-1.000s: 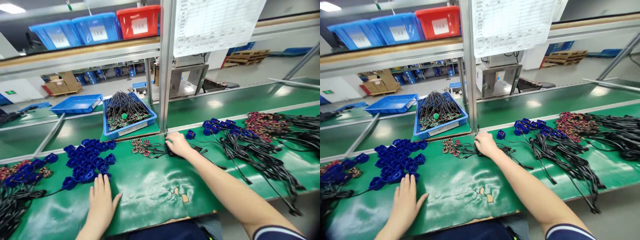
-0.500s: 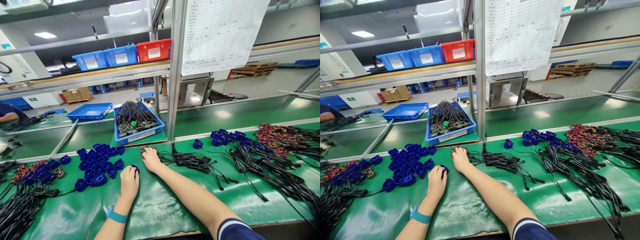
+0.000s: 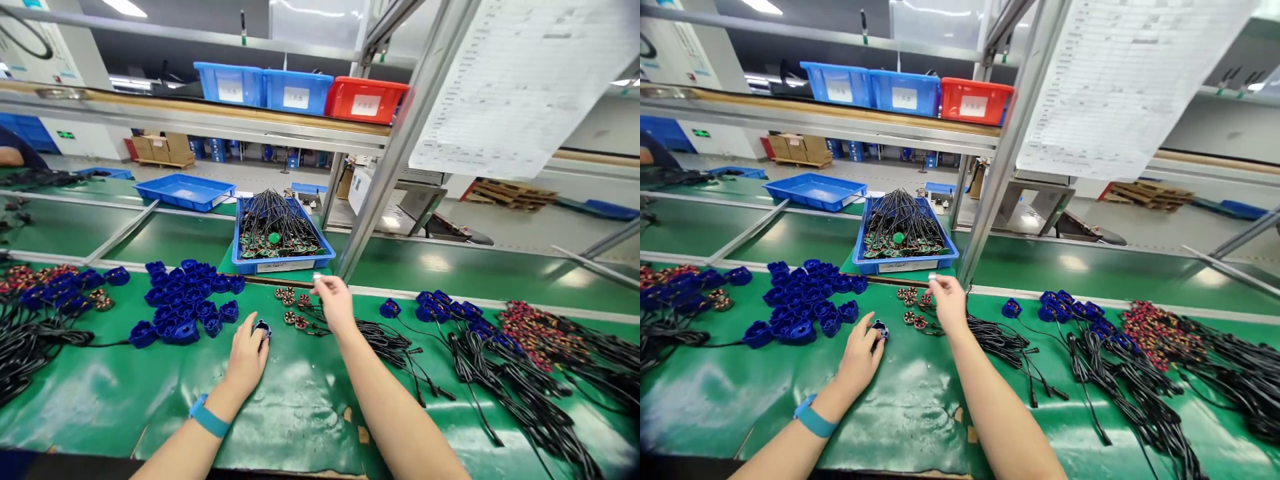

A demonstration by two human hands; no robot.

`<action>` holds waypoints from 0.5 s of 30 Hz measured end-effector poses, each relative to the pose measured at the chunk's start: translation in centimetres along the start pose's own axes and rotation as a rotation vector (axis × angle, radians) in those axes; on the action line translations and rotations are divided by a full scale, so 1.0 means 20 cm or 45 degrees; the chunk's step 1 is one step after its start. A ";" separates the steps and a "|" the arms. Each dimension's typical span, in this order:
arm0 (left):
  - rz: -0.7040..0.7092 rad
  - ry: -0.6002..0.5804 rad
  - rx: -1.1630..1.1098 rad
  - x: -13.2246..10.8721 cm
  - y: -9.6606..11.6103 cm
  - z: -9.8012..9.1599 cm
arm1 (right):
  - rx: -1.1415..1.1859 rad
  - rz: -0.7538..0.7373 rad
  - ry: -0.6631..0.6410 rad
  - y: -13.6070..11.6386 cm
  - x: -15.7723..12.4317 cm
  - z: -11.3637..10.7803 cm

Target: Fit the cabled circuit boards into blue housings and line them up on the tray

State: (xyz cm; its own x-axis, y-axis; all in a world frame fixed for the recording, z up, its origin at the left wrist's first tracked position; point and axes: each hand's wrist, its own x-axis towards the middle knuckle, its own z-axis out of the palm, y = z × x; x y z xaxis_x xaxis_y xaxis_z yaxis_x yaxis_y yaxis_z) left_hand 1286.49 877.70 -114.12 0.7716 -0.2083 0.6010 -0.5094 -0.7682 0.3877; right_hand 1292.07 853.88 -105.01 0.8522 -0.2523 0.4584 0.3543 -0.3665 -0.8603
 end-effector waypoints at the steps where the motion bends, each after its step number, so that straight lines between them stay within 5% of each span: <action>1: -0.014 -0.011 -0.046 0.00 0.00 0.01 | 0.092 0.022 0.096 -0.04 0.02 -0.07; 5: -0.066 -0.065 -0.257 -0.01 -0.01 0.04 | 0.494 -0.094 0.620 -0.25 0.10 -0.39; 9: -0.159 -0.083 -0.327 -0.03 -0.01 0.07 | 0.366 -0.494 0.966 -0.52 0.09 -0.61; 13: -0.159 -0.128 -0.297 -0.02 0.00 0.05 | 0.320 -0.777 1.071 -0.73 0.00 -0.62; 15: -0.143 -0.159 -0.231 -0.01 0.01 0.04 | 0.310 -0.753 0.999 -0.74 -0.06 -0.56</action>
State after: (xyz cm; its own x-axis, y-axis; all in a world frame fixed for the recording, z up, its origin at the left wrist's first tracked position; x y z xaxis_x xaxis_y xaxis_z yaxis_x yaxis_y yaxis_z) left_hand 1286.47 877.17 -114.68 0.8625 -0.2098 0.4605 -0.4694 -0.6718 0.5731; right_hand 1281.51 849.67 -90.29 0.0516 -0.6388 0.7677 0.7814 -0.4529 -0.4293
